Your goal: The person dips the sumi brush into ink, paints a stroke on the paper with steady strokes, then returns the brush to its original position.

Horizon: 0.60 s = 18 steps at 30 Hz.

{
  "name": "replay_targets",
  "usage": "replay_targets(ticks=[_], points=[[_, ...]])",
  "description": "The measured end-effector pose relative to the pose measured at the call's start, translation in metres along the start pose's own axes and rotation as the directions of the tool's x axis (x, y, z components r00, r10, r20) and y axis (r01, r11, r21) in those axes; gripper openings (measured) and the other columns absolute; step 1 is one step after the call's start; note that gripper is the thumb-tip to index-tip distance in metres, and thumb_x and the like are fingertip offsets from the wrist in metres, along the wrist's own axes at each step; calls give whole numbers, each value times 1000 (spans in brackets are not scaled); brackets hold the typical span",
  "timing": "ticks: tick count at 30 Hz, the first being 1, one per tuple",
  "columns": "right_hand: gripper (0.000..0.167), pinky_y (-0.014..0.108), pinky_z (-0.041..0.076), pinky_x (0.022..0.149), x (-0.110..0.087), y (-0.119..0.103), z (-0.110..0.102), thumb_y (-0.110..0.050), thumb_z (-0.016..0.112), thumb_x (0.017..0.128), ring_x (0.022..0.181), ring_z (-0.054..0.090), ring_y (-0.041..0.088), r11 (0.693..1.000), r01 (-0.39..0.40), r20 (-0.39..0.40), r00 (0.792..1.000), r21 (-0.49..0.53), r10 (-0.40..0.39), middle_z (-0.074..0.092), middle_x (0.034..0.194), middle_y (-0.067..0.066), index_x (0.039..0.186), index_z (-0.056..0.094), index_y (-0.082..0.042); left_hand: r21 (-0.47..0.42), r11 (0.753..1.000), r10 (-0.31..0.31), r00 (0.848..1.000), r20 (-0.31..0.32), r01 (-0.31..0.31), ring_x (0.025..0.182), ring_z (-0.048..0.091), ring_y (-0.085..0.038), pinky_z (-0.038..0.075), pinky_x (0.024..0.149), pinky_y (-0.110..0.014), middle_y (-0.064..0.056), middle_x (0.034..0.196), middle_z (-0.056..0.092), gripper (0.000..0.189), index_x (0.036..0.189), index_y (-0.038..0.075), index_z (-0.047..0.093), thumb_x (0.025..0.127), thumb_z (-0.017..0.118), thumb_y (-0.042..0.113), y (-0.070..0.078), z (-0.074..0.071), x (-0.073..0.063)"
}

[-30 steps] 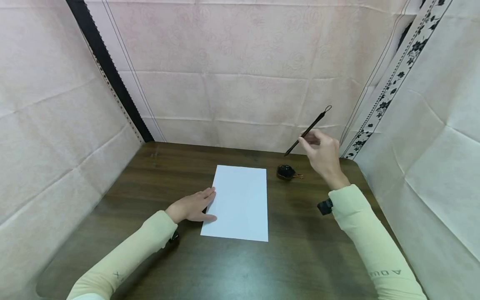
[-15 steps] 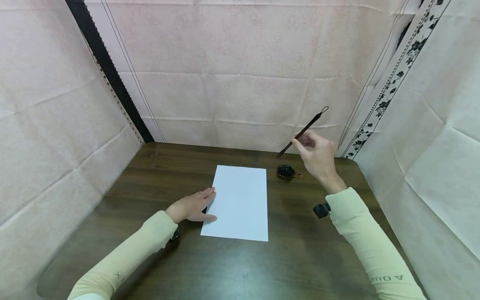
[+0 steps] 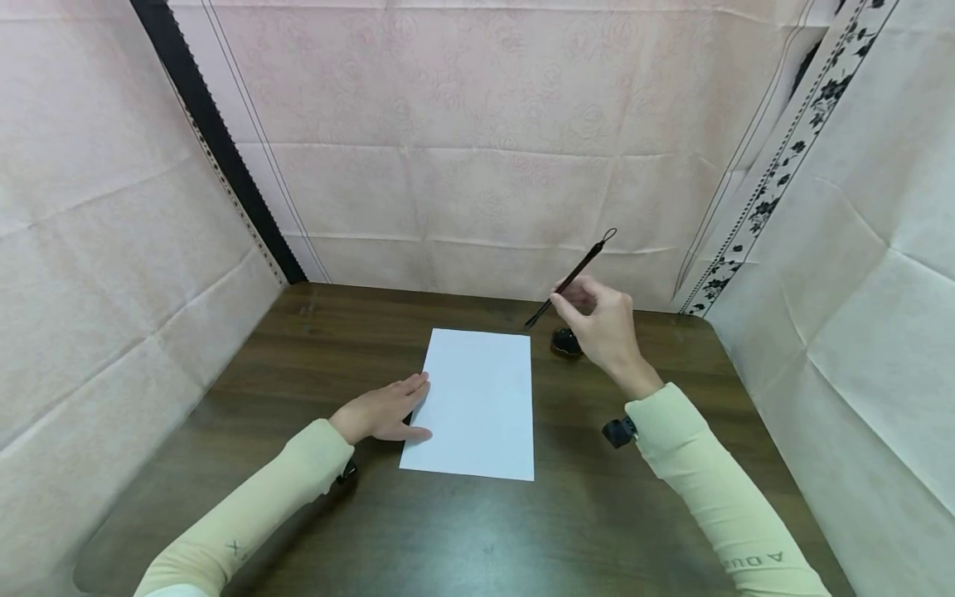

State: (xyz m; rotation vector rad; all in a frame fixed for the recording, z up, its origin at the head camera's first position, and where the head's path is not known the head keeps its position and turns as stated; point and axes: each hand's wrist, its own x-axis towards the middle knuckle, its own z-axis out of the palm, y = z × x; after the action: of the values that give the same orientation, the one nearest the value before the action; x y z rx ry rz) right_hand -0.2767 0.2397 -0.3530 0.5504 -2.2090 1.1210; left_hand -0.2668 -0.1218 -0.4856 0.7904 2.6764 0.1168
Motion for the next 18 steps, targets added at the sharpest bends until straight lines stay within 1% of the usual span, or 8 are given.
replay_targets(ticks=[6,10,13,18], points=[[11,6,54,78,-6,0,15,-15,79,96,83,68,-13,1000,-9,41,999,21,8,82,95,8,105,80,-9,-1,1000,3,1000,3,-3,166,20,-29,25,134,-45,-15,178,19,95,166,1,27,101,59,62,0,0,0],[11,7,54,80,-10,-4,25,-15,79,96,85,69,-11,1000,2,70,998,17,-3,82,97,5,107,80,-11,7,1000,3,1000,-1,-3,166,21,-29,25,134,-45,-15,178,19,95,166,1,28,100,60,62,0,1,1],[11,9,56,81,-11,-7,32,-14,79,96,86,72,-5,1000,11,87,996,28,-13,82,98,5,107,80,-12,13,1000,-1,1000,-2,1,166,21,-29,25,134,-45,-15,178,19,95,166,1,28,100,60,62,-1,2,2],[11,12,58,78,-14,-12,45,-12,78,96,87,77,8,998,17,118,993,54,-23,82,100,4,108,79,-13,15,1000,-3,1000,-2,3,166,21,-29,25,134,-45,-14,178,19,95,166,2,28,100,60,63,-1,1,2]])
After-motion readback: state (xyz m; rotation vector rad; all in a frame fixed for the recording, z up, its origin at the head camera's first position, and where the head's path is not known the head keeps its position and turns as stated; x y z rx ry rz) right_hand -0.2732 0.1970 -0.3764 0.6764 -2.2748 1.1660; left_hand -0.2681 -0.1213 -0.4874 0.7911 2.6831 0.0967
